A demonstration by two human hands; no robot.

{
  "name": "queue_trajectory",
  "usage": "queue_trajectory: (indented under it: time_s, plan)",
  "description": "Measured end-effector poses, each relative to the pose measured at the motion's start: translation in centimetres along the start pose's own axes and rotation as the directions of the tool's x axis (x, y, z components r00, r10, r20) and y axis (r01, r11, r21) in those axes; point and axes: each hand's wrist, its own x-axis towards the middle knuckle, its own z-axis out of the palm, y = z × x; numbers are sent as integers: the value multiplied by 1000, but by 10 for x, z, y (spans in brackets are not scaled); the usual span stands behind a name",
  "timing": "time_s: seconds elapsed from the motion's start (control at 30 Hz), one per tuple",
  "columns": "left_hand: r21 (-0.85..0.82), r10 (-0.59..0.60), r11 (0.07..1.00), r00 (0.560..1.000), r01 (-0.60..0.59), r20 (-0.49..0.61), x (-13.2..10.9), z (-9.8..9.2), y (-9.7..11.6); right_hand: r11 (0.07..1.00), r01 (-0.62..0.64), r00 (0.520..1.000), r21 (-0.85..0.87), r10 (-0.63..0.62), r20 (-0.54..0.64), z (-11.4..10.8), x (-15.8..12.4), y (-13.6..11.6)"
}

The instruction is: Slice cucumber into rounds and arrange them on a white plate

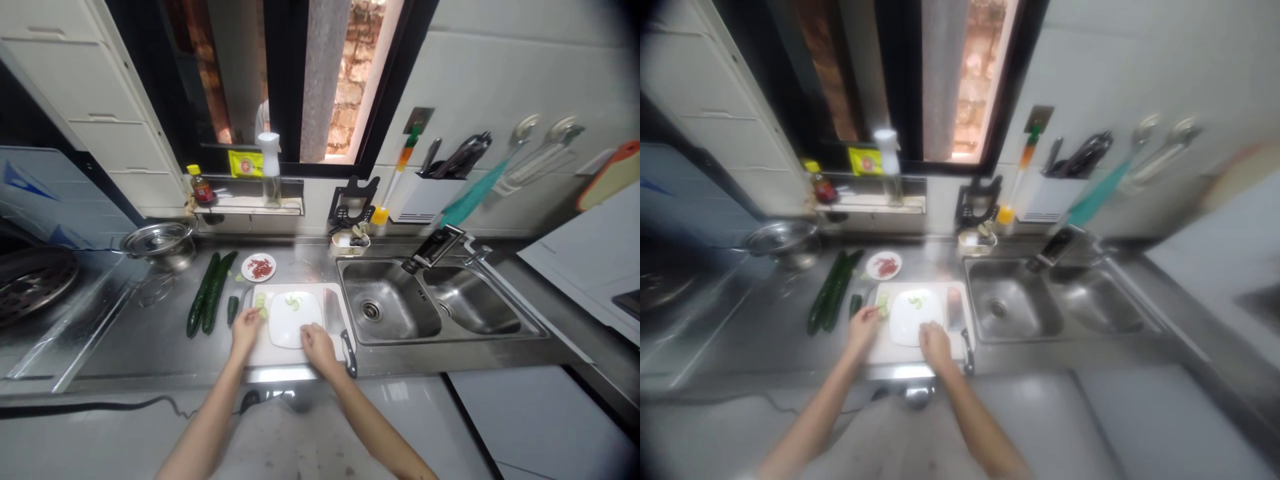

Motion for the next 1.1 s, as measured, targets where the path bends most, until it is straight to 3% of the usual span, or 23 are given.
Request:
queue_trajectory:
  time_s: [0.27,0.5,0.63,0.8,0.9,0.97,1.1]
  plan:
    - [-175,38,984,995,-22,90,-12,3,62,948,59,988,312,-11,-154,-30,23,-21]
    - [-150,82,987,975,-51,206,-28,5,100,834,167,969,525,-40,-245,-55,43,-48]
    - [-154,164,980,951,-126,264,-32,5,112,773,174,975,610,-49,-216,-65,51,-62]
    - [-152,215,972,937,-179,274,-33,5,110,699,190,980,689,-96,-173,-68,54,-69]
    - [-159,149,981,963,-114,225,-35,5,106,676,152,985,721,-41,-169,-67,54,-67]
    - [-181,66,983,967,-20,247,-39,5,105,666,139,985,733,-17,-171,-66,54,-64]
    - [-263,-115,936,909,234,400,-46,8,111,647,157,984,747,-37,-174,-69,53,-63]
